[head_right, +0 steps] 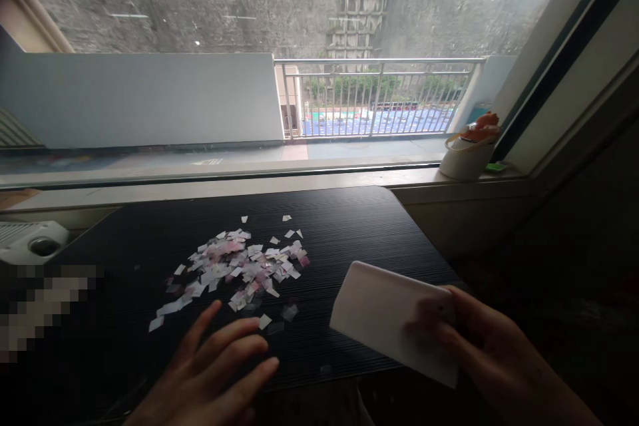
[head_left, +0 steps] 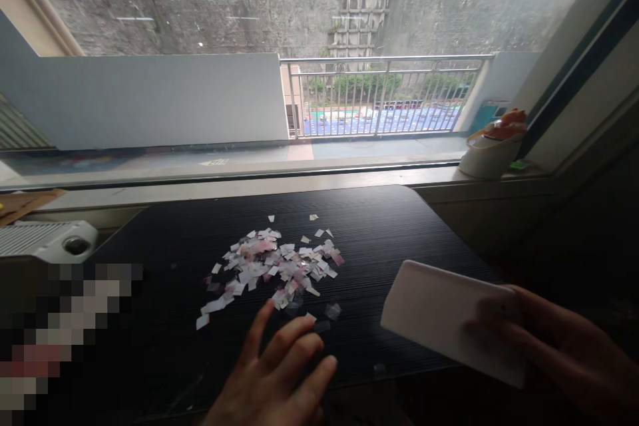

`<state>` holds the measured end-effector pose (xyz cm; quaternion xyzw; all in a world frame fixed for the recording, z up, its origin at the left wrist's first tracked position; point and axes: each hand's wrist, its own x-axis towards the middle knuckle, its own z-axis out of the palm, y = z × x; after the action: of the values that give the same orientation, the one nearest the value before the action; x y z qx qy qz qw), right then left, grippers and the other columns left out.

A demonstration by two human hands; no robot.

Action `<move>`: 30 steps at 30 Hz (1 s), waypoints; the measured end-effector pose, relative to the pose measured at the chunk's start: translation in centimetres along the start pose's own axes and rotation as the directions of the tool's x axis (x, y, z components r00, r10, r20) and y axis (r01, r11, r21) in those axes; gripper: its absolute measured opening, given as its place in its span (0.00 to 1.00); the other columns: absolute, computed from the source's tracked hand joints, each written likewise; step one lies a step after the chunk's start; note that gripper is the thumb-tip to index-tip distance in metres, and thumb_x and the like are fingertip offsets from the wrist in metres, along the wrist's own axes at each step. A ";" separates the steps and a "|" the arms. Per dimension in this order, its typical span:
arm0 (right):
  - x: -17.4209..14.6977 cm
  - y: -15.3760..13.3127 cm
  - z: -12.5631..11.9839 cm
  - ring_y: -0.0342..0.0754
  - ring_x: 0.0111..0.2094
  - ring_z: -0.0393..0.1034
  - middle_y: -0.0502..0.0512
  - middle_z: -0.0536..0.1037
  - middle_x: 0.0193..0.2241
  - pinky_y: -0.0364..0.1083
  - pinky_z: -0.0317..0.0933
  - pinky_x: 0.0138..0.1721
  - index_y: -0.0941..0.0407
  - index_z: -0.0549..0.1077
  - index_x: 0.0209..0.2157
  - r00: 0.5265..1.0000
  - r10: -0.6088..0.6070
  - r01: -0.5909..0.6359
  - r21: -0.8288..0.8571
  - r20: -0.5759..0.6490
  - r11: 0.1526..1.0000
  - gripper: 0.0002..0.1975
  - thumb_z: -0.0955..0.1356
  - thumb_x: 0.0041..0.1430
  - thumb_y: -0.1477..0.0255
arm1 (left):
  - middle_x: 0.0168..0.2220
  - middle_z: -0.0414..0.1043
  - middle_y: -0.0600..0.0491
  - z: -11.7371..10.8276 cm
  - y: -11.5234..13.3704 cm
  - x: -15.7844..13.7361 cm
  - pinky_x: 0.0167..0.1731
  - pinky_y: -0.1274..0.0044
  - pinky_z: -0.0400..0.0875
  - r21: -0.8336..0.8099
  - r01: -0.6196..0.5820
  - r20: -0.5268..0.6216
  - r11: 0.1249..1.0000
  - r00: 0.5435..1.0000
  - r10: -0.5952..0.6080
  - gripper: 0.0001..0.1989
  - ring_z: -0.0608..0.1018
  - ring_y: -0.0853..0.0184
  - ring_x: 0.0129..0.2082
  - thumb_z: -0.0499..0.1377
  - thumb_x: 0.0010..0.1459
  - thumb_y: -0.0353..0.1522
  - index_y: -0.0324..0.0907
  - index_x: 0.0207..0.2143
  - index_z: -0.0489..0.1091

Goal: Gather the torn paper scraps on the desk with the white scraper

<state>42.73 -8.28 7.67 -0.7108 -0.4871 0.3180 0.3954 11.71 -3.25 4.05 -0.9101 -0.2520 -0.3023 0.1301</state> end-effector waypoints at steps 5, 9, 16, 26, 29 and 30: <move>0.8 2.3 -1.5 0.54 0.31 0.74 0.53 0.80 0.29 0.43 0.69 0.27 0.52 0.72 0.35 0.991 0.032 -0.042 0.079 0.127 0.996 0.14 0.69 0.49 0.59 | 0.36 0.73 0.57 3.7 2.0 2.8 0.62 0.61 0.37 0.004 -0.161 -0.022 0.987 0.987 0.161 0.10 0.70 0.66 0.48 0.57 0.56 0.37 0.51 0.42 0.70; 0.3 3.1 -1.4 0.54 0.30 0.74 0.53 0.79 0.28 0.43 0.68 0.25 0.52 0.73 0.35 0.989 0.063 -0.075 0.085 0.134 0.994 0.15 0.69 0.48 0.57 | 0.38 0.74 0.57 3.2 0.9 1.5 0.62 0.60 0.33 0.053 -0.173 0.051 0.983 0.984 0.171 0.13 0.68 0.64 0.50 0.55 0.57 0.41 0.49 0.42 0.71; 0.4 0.7 2.0 0.51 0.29 0.72 0.51 0.77 0.26 0.41 0.66 0.25 0.53 0.73 0.31 0.984 0.025 -0.043 0.102 0.177 0.994 0.15 0.67 0.50 0.56 | 0.42 0.74 0.53 -2.6 -3.3 -5.3 0.61 0.60 0.40 0.225 0.100 0.171 0.969 0.975 -0.141 0.15 0.68 0.62 0.52 0.49 0.58 0.34 0.47 0.44 0.71; 2.3 -2.2 6.3 0.47 0.27 0.72 0.51 0.77 0.25 0.40 0.65 0.26 0.55 0.72 0.30 0.945 -0.162 0.156 0.043 0.286 0.987 0.13 0.65 0.54 0.59 | 0.33 0.74 0.56 -2.9 -4.1 -5.7 0.58 0.61 0.48 0.070 0.351 -0.074 0.934 0.935 -0.346 0.10 0.72 0.65 0.45 0.51 0.58 0.31 0.48 0.36 0.73; 2.2 -2.9 6.8 0.46 0.25 0.72 0.51 0.78 0.24 0.40 0.65 0.24 0.55 0.73 0.30 0.951 -0.187 0.184 0.035 0.245 0.982 0.14 0.66 0.52 0.59 | 0.32 0.74 0.55 -2.6 -3.8 -5.3 0.58 0.61 0.49 0.021 0.383 -0.130 0.924 0.917 -0.377 0.10 0.73 0.65 0.44 0.52 0.58 0.32 0.47 0.33 0.73; 2.1 -3.2 7.0 0.47 0.26 0.72 0.51 0.78 0.24 0.40 0.65 0.25 0.55 0.73 0.31 0.956 -0.194 0.190 0.035 0.221 0.981 0.14 0.66 0.52 0.59 | 0.33 0.74 0.55 -2.7 -3.8 -5.4 0.58 0.61 0.50 0.030 0.380 -0.120 0.924 0.919 -0.374 0.10 0.73 0.65 0.45 0.52 0.58 0.32 0.47 0.34 0.73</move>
<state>36.09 -3.81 6.93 -0.6171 -0.5930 0.3594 0.3719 4.65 -3.19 3.19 -0.8224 -0.4227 -0.3655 0.1070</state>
